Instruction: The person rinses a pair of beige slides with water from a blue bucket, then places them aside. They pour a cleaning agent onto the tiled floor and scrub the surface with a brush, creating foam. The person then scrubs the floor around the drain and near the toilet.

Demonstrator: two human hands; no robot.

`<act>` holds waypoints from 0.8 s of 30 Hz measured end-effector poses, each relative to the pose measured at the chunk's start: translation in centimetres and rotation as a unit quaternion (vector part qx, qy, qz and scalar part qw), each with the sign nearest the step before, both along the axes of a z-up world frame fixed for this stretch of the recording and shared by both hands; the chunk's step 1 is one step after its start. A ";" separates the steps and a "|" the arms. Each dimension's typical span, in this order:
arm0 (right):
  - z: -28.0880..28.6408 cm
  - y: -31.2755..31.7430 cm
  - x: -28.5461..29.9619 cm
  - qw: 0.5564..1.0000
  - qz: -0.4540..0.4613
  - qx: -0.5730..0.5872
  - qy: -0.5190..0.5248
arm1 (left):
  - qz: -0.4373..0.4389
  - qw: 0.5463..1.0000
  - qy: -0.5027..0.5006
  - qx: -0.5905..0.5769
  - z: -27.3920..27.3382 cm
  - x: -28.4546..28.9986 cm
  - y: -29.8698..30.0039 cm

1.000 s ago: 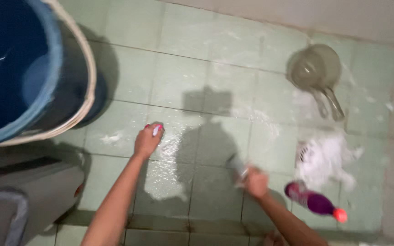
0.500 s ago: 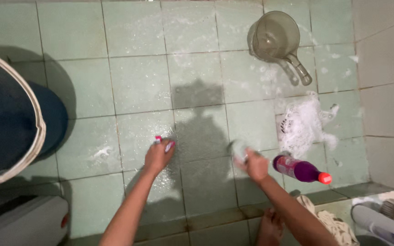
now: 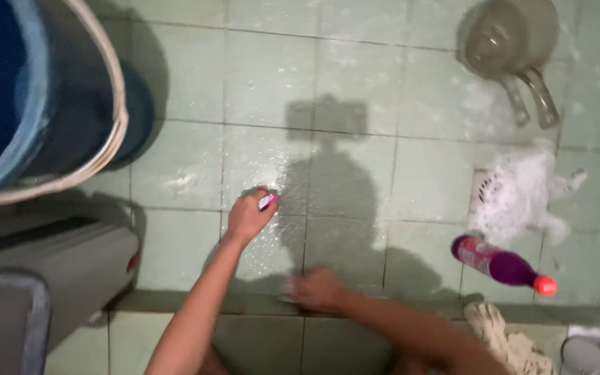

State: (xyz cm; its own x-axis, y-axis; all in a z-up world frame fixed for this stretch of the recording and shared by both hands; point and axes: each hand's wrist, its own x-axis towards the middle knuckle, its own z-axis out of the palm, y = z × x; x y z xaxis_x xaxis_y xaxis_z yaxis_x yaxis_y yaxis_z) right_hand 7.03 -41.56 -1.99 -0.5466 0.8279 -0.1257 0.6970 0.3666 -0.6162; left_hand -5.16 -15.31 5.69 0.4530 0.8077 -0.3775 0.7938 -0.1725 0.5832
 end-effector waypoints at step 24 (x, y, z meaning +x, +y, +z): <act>0.3 -1.8 2.2 0.996 -0.027 0.078 0.025 | 0.050 0.998 0.040 -0.008 -0.4 -3.2 0.2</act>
